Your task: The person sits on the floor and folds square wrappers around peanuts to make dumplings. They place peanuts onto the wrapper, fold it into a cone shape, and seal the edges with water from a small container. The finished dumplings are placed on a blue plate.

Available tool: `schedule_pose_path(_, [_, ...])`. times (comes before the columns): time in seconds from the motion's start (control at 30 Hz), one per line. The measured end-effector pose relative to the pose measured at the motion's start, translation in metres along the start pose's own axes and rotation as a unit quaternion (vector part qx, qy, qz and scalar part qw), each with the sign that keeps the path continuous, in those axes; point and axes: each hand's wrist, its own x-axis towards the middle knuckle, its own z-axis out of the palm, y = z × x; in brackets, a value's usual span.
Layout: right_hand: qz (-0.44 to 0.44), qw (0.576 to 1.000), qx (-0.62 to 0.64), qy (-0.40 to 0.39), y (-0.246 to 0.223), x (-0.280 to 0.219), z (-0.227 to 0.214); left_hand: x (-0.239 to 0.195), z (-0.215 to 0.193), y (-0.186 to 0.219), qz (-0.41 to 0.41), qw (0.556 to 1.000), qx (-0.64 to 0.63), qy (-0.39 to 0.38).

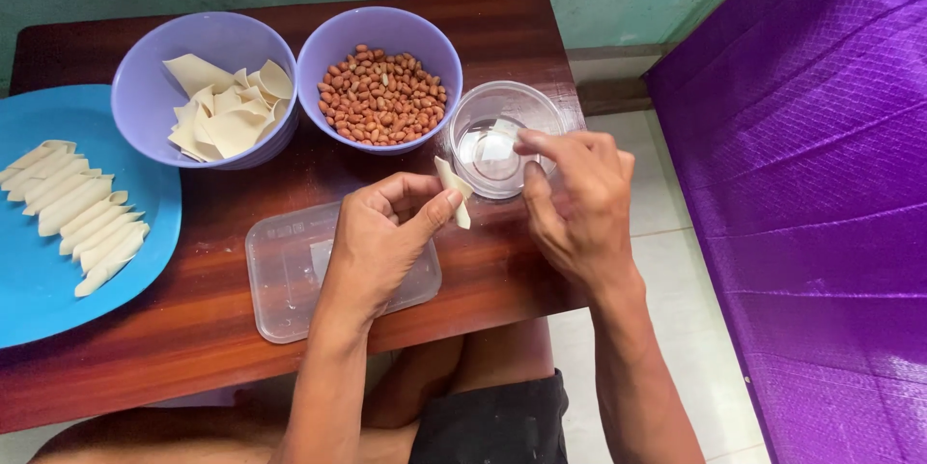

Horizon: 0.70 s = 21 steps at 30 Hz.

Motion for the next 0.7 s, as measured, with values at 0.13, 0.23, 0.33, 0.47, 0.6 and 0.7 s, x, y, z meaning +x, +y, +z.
schedule_pose_path(0.13, [-0.061,0.984,-0.155,-0.068,0.014,0.001,0.015,0.009,0.006,-0.002,0.008,1.000,0.001,0.013])
schedule_pose_path(0.23, [-0.066,0.976,-0.176,-0.106,0.017,0.000,0.020,0.012,0.004,-0.007,0.022,0.999,0.026,0.023])
schedule_pose_path(0.33, [-0.061,0.973,-0.186,-0.121,0.021,-0.001,0.022,0.011,0.004,-0.009,0.022,0.999,0.027,0.028])
schedule_pose_path(0.47, [-0.042,0.972,-0.176,-0.152,0.024,0.000,0.021,0.011,0.002,-0.009,0.022,0.999,0.033,0.028])
schedule_pose_path(0.6, [-0.028,0.973,-0.165,-0.161,0.022,0.002,0.021,0.011,0.000,-0.012,0.026,0.999,0.031,0.029])
schedule_pose_path(0.7, [-0.013,0.981,-0.127,-0.145,0.025,-0.001,0.020,0.009,-0.002,-0.010,0.029,0.999,0.035,0.029])
